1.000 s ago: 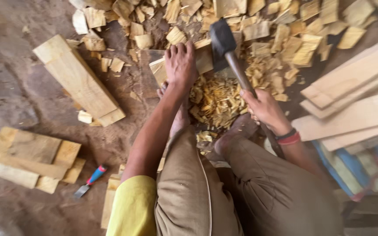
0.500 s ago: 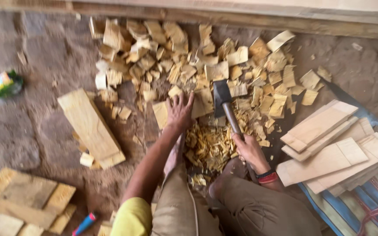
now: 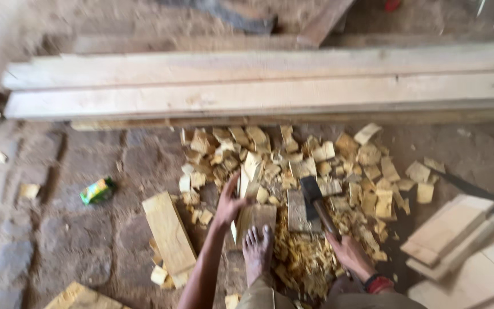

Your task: The person sits on the floor and uses a hammer and a wedge to split small pieces of wood. They repeatedly position the wood, strike the wedge with the hammer, and separate the split pieces.

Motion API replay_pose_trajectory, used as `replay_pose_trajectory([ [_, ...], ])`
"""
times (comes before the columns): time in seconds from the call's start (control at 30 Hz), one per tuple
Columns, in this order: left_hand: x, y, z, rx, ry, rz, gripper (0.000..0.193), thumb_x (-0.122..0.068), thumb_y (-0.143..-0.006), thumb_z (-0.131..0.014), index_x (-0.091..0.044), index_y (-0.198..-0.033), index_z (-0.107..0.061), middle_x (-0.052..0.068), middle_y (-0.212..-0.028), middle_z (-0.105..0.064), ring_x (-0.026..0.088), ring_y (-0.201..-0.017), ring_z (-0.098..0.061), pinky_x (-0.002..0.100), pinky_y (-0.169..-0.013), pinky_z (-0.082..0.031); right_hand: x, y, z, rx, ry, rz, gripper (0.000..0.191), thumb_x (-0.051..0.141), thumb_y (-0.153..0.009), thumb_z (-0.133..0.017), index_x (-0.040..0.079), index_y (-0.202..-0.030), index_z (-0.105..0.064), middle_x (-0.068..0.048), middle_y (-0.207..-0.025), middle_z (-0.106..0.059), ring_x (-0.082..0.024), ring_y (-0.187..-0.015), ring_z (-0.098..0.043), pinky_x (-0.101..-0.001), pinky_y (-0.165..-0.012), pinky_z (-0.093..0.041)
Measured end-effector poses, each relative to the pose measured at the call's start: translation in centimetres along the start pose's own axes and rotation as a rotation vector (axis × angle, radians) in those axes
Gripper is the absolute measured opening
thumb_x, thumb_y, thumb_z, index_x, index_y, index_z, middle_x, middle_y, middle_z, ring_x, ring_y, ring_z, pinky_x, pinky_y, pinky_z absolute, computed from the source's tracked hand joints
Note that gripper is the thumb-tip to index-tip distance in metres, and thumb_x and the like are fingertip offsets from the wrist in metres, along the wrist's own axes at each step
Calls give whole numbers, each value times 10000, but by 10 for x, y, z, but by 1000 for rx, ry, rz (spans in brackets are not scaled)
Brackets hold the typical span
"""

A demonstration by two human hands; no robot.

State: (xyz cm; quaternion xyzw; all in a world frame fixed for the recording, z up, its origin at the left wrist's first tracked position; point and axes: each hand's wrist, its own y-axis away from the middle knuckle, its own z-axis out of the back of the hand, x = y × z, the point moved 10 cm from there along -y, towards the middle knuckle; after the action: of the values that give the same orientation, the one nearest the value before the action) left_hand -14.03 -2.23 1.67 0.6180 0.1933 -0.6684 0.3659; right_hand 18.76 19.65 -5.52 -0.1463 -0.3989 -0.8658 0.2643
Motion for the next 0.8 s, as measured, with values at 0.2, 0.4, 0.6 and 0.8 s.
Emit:
replay_pose_trajectory([
  [0.2, 45, 34, -36, 142, 635, 292, 835, -345, -757, -689, -50, -1487, -410, 263, -1190, -602, 366, -1044, -641, 531, -848, -585, 21, -1, 4, 90, -61, -114, 596, 563, -1028, -482, 40, -860, -714, 44, -468, -512, -73, -319, -459, -260, -273, -403],
  [0.4, 12, 19, -59, 212, 766, 106, 844, -184, -749, -719, -26, -1508, -386, 220, -1273, -611, 323, -1092, -642, 435, -941, -552, 66, 6, 34, 53, 99, -82, 552, 565, -1013, -545, 97, -749, -670, 40, -507, -551, -95, -408, -528, -303, -408, -425],
  [0.6, -50, -46, -110, 296, 144, 67, 786, -200, -811, -676, -96, -1527, -371, 198, -1337, -595, 334, -1186, -610, 438, -1000, -513, 88, 17, 43, 114, 58, -165, 490, 543, -1014, -569, 87, -853, -654, 34, -573, -545, -106, -466, -521, -316, -465, -433],
  [0.8, -65, -41, -153, 430, -423, 102, 730, -216, -872, -633, -167, -1547, -357, 176, -1402, -579, 344, -1280, -579, 442, -1059, -474, 105, 19, 46, 202, 58, -176, 447, 518, -1024, -583, 80, -959, -644, 39, -629, -522, -107, -511, -492, -321, -501, -422],
])
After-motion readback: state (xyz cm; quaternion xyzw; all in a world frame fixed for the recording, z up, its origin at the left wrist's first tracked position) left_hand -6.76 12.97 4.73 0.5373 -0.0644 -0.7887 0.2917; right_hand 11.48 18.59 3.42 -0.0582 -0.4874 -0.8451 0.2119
